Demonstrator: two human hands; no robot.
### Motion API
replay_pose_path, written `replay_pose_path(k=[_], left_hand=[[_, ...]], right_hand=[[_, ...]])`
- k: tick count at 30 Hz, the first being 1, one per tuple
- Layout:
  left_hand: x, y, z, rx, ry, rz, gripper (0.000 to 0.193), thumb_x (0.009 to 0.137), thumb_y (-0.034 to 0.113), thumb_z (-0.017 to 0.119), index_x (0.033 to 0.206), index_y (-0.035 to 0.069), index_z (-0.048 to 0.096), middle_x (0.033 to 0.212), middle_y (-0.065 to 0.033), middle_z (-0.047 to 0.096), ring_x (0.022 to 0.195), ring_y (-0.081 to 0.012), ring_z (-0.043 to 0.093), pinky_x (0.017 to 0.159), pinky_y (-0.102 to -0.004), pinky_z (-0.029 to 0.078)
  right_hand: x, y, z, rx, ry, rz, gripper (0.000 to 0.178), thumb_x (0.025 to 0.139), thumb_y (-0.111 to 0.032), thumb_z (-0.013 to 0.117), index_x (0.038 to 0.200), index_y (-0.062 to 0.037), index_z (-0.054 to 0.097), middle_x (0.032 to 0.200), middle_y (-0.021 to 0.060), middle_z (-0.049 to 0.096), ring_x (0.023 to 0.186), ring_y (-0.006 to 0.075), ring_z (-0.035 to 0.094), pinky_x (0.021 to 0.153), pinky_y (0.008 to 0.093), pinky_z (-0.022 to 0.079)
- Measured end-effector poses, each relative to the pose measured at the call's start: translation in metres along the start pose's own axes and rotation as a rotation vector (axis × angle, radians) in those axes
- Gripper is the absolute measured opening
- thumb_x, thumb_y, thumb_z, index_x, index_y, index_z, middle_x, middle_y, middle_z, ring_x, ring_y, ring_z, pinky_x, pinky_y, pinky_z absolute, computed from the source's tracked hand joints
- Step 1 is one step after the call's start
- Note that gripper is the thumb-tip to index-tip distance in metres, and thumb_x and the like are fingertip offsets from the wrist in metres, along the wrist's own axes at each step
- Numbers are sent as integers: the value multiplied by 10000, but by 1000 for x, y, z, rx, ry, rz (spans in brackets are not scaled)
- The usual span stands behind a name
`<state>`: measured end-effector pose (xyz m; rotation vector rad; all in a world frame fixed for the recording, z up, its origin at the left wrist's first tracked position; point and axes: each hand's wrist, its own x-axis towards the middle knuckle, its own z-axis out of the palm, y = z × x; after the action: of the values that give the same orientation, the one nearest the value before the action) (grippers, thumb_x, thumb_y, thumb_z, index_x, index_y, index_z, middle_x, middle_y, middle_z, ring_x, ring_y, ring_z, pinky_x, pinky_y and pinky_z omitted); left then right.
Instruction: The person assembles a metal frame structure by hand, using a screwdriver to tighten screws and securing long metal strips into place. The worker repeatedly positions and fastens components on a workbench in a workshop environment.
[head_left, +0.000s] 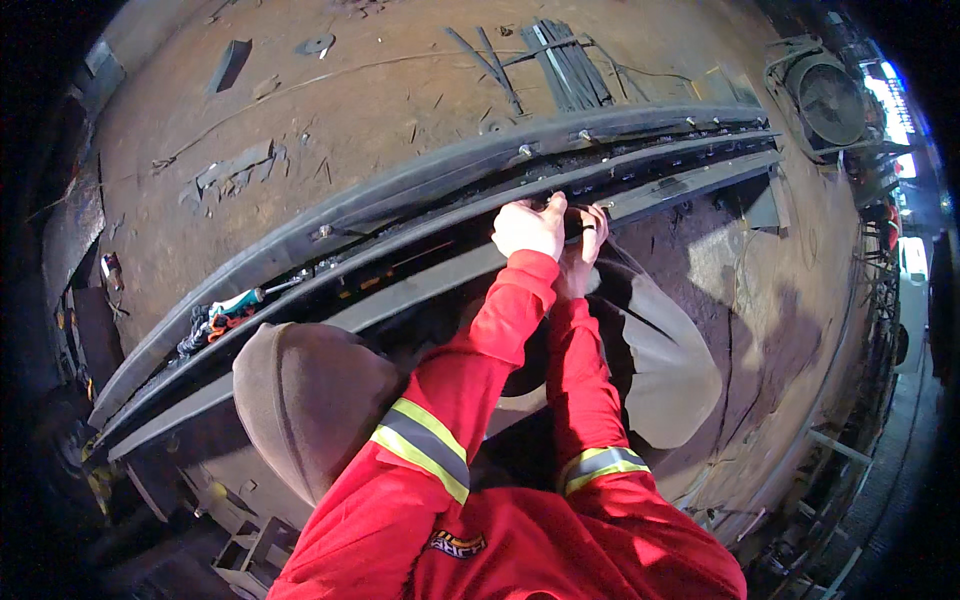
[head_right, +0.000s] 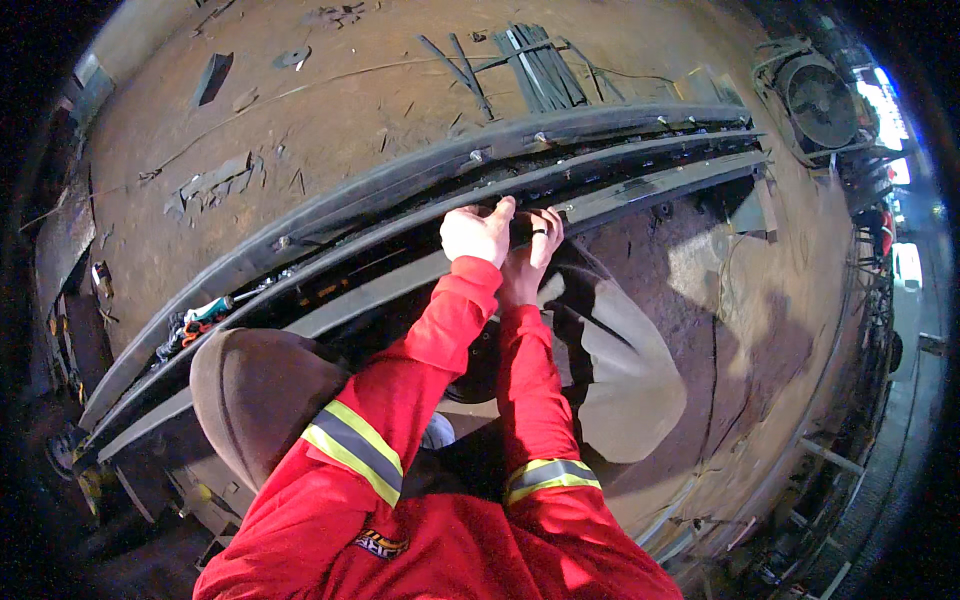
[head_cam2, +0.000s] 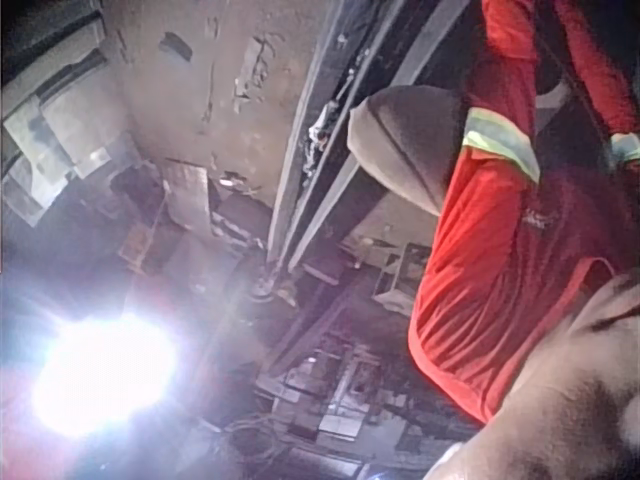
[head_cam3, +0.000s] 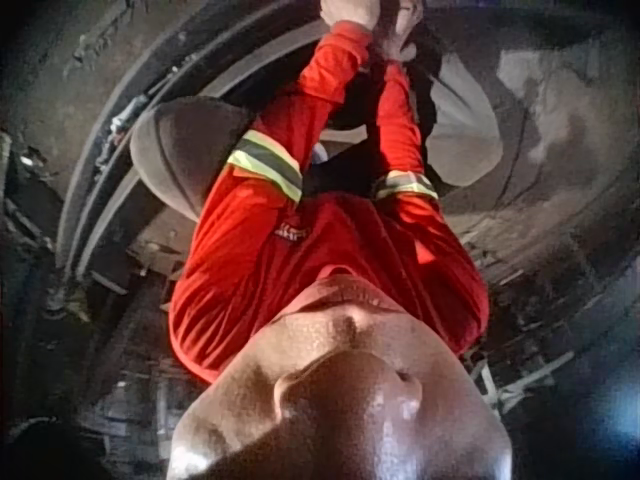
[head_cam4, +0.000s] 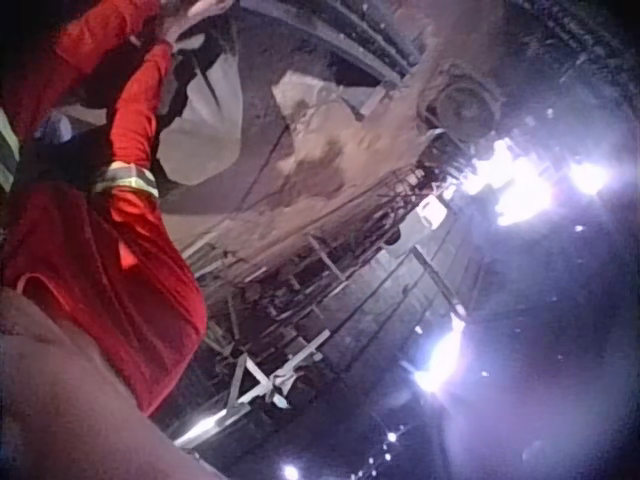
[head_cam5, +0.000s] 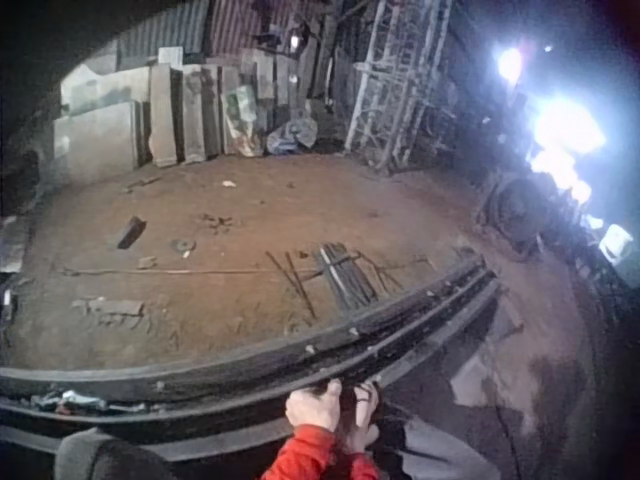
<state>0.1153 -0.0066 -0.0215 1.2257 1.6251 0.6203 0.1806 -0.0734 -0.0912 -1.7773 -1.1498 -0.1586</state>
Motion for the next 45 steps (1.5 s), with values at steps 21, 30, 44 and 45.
replay_pose_path(k=[21, 30, 44, 45], left_hand=[[-2, 3, -2, 0, -8, -21, 441, 662, 411, 764, 662, -19, 663, 631, -191, 648, 644, -317, 676, 640, -375, 530], [-1, 3, 1, 208, -177, 122, 527, 752, 506, 545, 735, -7, 668, 783, -247, 661, 801, -391, 655, 786, -441, 491], [13, -16, 12, -135, -93, 131, 416, 773, 358, 664, 619, -28, 640, 568, -184, 607, 549, -301, 623, 595, -388, 492], [12, -15, 12, -152, -65, 140, 427, 768, 369, 686, 615, -28, 639, 566, -182, 607, 545, -300, 621, 586, -389, 490]], right_hand=[[1, -8, 2, 67, 51, 1, 368, 727, -168, 684, 1055, -39, 577, 1155, 121, 538, 1197, 335, 422, 1007, 453, 343], [-9, 21, 22, 61, -44, 223, 340, 853, -328, 522, 954, -14, 605, 1123, 128, 553, 1189, 329, 371, 999, 440, 307], [4, -18, -6, 39, -40, 68, 391, 731, -156, 708, 1054, -19, 536, 1177, 176, 482, 1196, 368, 406, 1003, 459, 342], [5, -22, -7, 87, 31, 99, 390, 724, -145, 709, 1057, -26, 543, 1168, 170, 491, 1180, 363, 432, 993, 456, 359]])
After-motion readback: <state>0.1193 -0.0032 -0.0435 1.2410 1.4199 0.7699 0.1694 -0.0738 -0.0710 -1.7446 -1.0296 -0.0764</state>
